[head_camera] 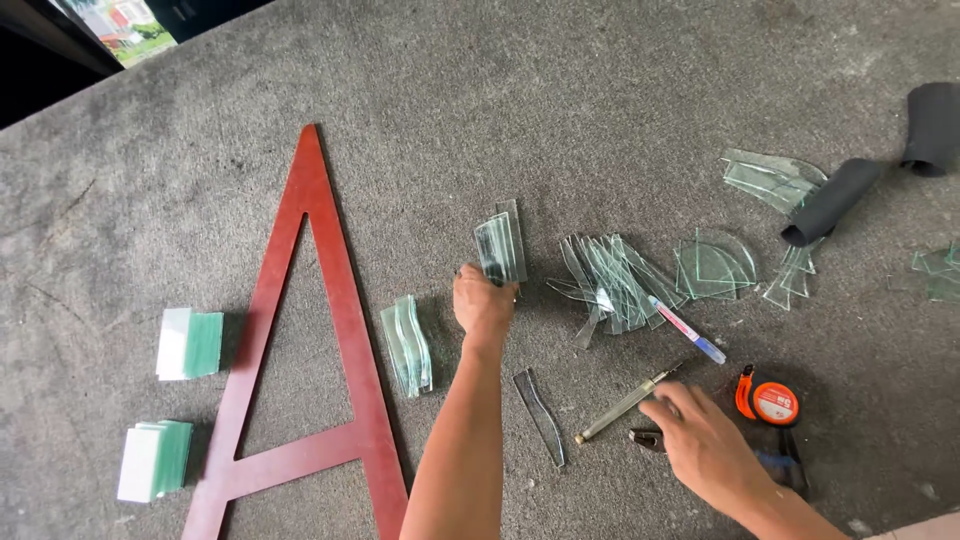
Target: Cutting and breaking small glass segments using a glass cutter and pliers.
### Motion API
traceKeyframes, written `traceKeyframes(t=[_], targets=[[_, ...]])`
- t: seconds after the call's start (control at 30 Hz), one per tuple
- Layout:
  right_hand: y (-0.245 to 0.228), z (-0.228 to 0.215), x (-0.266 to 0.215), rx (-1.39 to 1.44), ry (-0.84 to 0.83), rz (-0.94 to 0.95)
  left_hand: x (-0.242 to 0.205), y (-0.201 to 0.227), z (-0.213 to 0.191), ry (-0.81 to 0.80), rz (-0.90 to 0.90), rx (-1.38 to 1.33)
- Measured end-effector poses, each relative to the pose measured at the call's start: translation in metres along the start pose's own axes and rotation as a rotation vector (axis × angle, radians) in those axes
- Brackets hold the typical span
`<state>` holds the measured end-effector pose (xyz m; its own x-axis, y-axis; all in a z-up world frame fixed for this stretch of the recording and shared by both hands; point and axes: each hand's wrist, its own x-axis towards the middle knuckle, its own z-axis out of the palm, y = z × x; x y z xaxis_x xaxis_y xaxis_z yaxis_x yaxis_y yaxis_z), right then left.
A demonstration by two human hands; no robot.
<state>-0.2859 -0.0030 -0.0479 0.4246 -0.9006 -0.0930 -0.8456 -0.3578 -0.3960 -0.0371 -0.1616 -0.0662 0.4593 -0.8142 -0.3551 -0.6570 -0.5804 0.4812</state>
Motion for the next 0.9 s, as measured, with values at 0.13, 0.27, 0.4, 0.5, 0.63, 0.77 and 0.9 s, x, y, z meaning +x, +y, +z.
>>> traceKeyframes(t=[0.13,0.27,0.4,0.5,0.63,0.77,0.9], targets=[[0.003,0.002,0.030,-0.050,-0.080,-0.065,-0.001,0.006,-0.018,-0.166,-0.107,-0.136],[0.010,-0.002,0.043,-0.100,-0.168,-0.106,-0.001,-0.014,-0.023,-0.178,-0.100,-0.293],[0.009,-0.019,0.037,-0.055,-0.158,-0.233,-0.040,-0.018,-0.048,-0.197,-0.282,-0.770],[-0.005,-0.040,0.023,0.130,-0.052,-0.127,-0.085,-0.035,-0.046,-0.225,-0.267,-0.958],[-0.021,-0.044,-0.012,0.484,-0.019,0.152,-0.163,-0.060,-0.037,-0.321,-0.357,-0.841],[-0.039,-0.031,-0.040,0.739,-0.159,0.327,-0.194,-0.084,-0.006,-0.347,-0.307,-0.891],[-0.032,0.001,-0.052,0.265,-0.107,0.377,-0.196,-0.081,-0.004,-0.326,-0.211,-0.550]])
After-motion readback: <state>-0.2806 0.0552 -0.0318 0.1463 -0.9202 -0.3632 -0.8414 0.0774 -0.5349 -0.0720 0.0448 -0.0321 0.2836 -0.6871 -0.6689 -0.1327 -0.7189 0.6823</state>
